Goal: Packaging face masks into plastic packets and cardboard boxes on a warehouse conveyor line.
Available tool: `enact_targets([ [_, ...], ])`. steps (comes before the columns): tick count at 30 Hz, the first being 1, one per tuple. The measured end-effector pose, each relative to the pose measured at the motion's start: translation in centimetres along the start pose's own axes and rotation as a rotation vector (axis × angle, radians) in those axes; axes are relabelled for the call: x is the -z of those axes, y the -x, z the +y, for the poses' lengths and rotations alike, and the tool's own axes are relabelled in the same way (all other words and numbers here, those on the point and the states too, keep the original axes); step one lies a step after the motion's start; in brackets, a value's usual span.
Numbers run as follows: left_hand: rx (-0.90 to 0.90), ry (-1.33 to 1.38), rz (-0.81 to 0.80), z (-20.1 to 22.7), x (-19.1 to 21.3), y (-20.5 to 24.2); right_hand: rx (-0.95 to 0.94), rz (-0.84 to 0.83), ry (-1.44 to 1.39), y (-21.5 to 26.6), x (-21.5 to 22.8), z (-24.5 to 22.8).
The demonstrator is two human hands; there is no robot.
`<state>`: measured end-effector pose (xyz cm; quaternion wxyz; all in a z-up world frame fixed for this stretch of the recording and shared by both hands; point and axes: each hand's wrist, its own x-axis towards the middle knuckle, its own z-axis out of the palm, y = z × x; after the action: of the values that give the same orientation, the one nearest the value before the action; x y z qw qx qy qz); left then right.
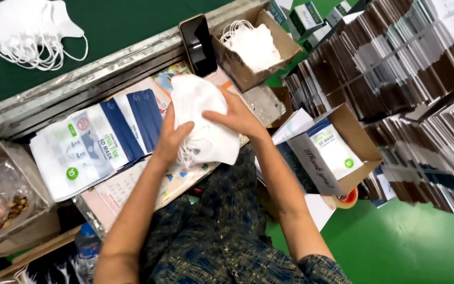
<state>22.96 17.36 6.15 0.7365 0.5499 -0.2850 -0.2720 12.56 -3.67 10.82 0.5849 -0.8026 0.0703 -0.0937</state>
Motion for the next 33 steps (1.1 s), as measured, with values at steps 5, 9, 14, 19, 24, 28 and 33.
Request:
enact_targets([
  [5, 0.144, 0.287, 0.05, -1.8, -0.2, 4.9, 0.023, -0.016, -0.263, 3.9, 0.4, 0.8],
  [9, 0.179, 0.438, 0.209, -7.5, -2.7, 6.1, 0.052, 0.621, -0.095, 4.6, -1.3, 2.9],
  [14, 0.086, 0.475, 0.018, -9.4, -5.1, 4.3, 0.03, 0.862, -0.468, 4.8, -5.6, 5.4],
  [19, 0.005, 0.205, 0.162, -1.5, -6.2, 3.7, 0.031, 0.655, -0.507, 6.4, -7.7, 6.6],
  [24, -0.115, -0.035, 0.095, 1.5, -3.8, 5.6, 0.192, 0.581, -0.139, 6.9, -3.2, 1.6],
  [28, -0.192, -0.459, 0.031, 1.7, -2.7, 6.3, 0.351, 0.565, 0.224, 7.2, -2.0, -1.4],
  [33, -0.344, -0.585, -0.147, 2.0, -2.4, 4.8, 0.477, 0.352, 0.561, 7.0, -0.8, 3.5],
])
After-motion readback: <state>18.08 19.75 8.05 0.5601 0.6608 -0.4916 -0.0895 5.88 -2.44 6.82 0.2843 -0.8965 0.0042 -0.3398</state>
